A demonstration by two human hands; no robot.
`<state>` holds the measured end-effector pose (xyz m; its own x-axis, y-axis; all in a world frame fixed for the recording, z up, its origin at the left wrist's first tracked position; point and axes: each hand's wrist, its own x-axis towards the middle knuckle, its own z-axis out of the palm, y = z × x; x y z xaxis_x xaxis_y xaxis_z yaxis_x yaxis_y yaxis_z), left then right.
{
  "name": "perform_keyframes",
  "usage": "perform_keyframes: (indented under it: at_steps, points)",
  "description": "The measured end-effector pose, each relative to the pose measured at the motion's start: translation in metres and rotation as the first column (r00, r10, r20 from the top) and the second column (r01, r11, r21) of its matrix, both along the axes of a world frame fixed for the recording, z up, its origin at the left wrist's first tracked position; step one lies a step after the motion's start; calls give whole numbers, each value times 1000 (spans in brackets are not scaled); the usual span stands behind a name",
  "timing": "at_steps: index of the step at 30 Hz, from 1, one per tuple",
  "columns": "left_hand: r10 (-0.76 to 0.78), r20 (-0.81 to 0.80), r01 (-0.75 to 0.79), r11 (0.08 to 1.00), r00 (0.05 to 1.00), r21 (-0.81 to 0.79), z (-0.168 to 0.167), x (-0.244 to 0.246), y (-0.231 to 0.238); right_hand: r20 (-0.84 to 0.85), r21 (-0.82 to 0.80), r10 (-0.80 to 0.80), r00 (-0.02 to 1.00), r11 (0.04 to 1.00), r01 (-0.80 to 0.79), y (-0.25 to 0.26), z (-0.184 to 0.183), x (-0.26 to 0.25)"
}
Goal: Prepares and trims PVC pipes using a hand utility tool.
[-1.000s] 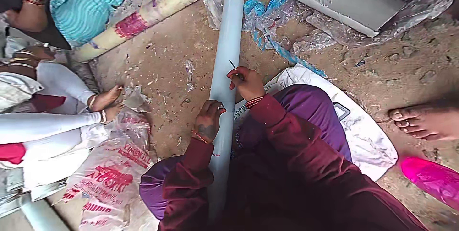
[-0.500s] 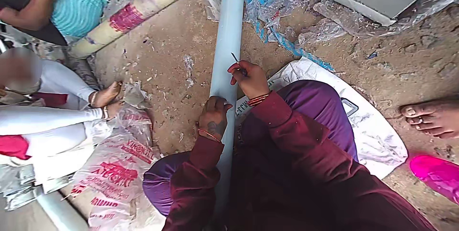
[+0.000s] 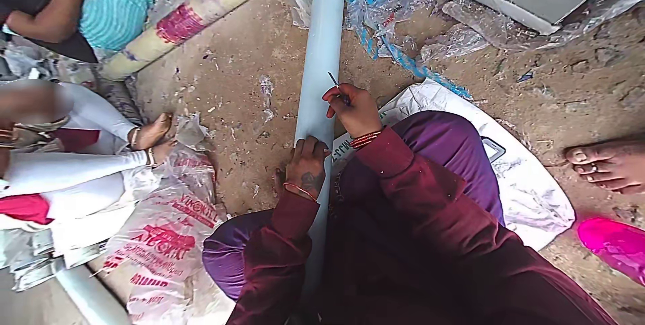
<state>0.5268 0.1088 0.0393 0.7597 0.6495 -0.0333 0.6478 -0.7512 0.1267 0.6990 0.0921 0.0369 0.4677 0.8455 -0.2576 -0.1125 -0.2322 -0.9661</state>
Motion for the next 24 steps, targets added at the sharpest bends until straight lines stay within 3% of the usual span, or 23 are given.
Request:
perform_keyframes:
  at_steps: [3,6,10,15,20,22,24]
  points:
    - [131,278,-124,991,951,-43,0,-13,10,-3,18,-20,1000,1000,20,0,0,1]
    - [381,448,-305,923,808,-235,3,-30,23,-28,19,-14,1000,1000,14,0,0,1]
    - [514,511,-370,856,689,-361,8,-43,35,-24,15,-1,1000,1000,1,0,0,0]
    - [558,538,-294,815,631,-500,5,-62,52,-8,14,-6,1000,1000,6,1,-3,1]
    - [663,493,-268,711,563,-650,21,-75,57,69,19,-24,997,1000,23,-2,-15,-3]
    - [659,512,-269,721,551,-639,30,-79,58,90,12,-15,996,1000,14,0,-15,-5]
    - [633,610,-341,773,477,-535,32,-85,63,127,34,-5,992,999,1,3,-19,-6]
